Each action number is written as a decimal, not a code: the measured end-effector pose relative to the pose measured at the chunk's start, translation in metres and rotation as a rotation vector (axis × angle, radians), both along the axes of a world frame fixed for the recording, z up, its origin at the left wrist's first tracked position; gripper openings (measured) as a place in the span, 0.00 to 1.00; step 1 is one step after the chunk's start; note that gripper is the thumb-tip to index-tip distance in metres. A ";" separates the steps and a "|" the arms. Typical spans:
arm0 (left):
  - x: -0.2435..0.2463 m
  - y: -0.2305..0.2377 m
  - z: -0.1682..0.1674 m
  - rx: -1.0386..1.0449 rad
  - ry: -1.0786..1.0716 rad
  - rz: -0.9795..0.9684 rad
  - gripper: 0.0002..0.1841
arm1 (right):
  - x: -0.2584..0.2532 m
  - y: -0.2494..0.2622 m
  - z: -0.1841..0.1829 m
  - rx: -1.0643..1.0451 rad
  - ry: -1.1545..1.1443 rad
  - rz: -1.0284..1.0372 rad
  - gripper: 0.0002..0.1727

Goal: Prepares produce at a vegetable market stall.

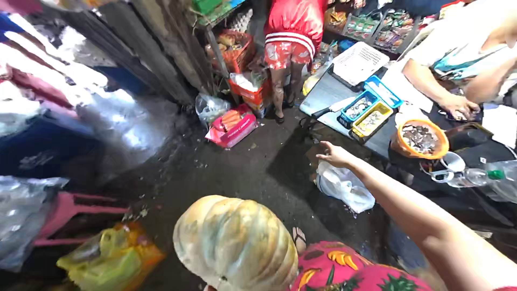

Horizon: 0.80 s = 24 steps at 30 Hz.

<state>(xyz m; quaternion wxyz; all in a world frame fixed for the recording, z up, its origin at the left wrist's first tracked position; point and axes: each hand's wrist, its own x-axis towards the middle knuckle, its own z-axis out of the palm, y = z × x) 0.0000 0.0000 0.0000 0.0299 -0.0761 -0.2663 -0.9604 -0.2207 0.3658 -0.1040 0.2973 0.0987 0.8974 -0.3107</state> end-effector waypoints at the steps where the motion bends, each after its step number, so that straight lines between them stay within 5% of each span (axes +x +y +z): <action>1: -0.033 0.001 -0.007 0.012 0.078 -0.055 0.33 | -0.028 0.005 -0.009 0.014 0.014 -0.060 0.44; 4: -0.127 0.005 -0.029 0.057 0.125 -0.189 0.33 | -0.101 0.017 -0.030 -0.001 0.058 -0.269 0.41; 6: -0.196 0.004 -0.039 -0.025 0.116 -0.248 0.30 | -0.133 0.008 -0.034 -0.221 0.105 -0.466 0.35; 8: -0.261 0.036 -0.012 -0.238 -0.191 -0.071 0.22 | -0.149 -0.011 -0.015 -0.603 0.096 -0.562 0.30; 10: -0.315 0.045 -0.038 -0.465 -0.428 -0.092 0.21 | -0.156 -0.019 0.000 -0.790 0.116 -0.510 0.30; 14: -0.422 0.034 -0.154 -0.436 -0.441 -0.445 0.28 | -0.192 0.016 -0.025 -0.320 0.309 -0.686 0.34; 18: -0.511 0.101 -0.184 -0.355 -0.347 -0.606 0.24 | -0.236 0.059 -0.072 0.039 0.054 -0.765 0.38; 24: -0.566 0.202 -0.214 -0.344 -0.491 -0.661 0.31 | -0.251 0.076 -0.108 0.119 -0.071 -0.697 0.29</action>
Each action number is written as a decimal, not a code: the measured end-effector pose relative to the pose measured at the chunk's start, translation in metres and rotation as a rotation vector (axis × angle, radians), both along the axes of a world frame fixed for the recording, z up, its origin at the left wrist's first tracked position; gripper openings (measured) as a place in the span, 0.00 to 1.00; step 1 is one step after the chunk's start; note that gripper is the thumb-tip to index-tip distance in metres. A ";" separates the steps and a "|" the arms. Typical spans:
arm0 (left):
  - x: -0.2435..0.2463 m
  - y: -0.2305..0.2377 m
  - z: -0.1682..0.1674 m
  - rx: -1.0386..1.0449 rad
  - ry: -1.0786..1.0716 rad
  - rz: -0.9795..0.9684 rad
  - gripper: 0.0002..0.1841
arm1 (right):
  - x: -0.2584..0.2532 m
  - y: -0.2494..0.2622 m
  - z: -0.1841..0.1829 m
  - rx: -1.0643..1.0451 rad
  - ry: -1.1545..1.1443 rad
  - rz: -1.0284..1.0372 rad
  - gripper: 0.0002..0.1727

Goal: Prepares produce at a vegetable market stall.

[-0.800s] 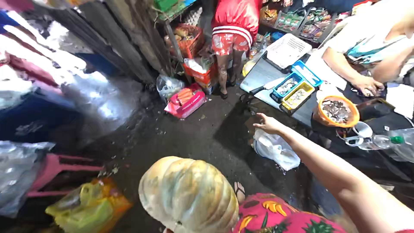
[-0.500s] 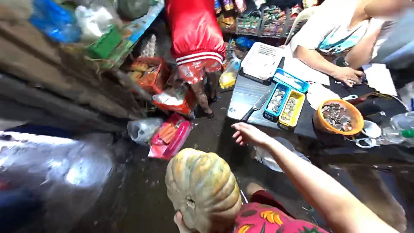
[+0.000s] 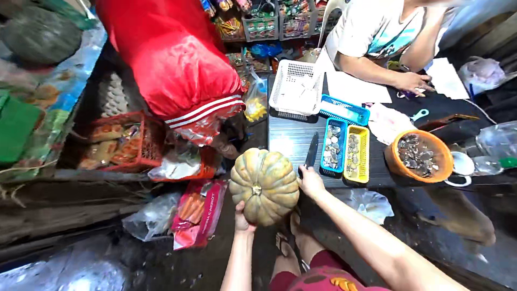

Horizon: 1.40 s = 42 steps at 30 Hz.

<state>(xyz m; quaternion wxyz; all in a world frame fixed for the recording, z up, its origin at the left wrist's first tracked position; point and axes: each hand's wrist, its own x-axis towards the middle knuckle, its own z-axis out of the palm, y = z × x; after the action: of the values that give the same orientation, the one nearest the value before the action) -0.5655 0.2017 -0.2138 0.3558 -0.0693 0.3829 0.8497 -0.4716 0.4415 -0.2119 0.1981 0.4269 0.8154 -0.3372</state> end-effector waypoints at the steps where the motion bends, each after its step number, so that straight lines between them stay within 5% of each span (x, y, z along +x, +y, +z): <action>1: -0.005 0.011 -0.003 -0.043 -0.028 -0.001 0.35 | 0.005 0.002 -0.002 -0.015 0.007 -0.009 0.25; 4: -0.018 0.036 -0.010 -0.153 -0.068 -0.039 0.41 | 0.031 -0.001 0.009 -0.091 0.057 -0.050 0.23; 10: -0.032 0.070 0.003 -0.269 -0.092 -0.109 0.29 | 0.094 -0.007 0.055 -0.118 0.219 -0.113 0.20; 21: -0.031 0.111 0.024 -0.442 -0.086 -0.354 0.18 | 0.140 -0.033 0.084 0.218 0.531 -0.100 0.27; 28: -0.038 0.112 0.015 -0.575 -0.067 -0.495 0.25 | 0.159 -0.036 0.135 0.175 0.365 -0.045 0.31; 32: -0.053 0.108 0.014 -0.741 0.150 -0.607 0.33 | 0.164 -0.027 0.170 0.057 0.260 0.093 0.30; 38: -0.068 0.114 0.019 -0.767 0.305 -0.599 0.52 | 0.135 -0.020 0.208 -0.049 0.075 0.262 0.30; 42: -0.075 0.116 0.005 -0.727 0.252 -0.581 0.55 | 0.100 -0.015 0.226 -0.133 -0.112 0.314 0.32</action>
<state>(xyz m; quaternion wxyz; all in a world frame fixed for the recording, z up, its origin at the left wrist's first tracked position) -0.6407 0.3182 -0.2092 0.4819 0.0239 0.6986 0.5283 -0.3714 0.4268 0.0145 0.3211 0.2986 0.8356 -0.3309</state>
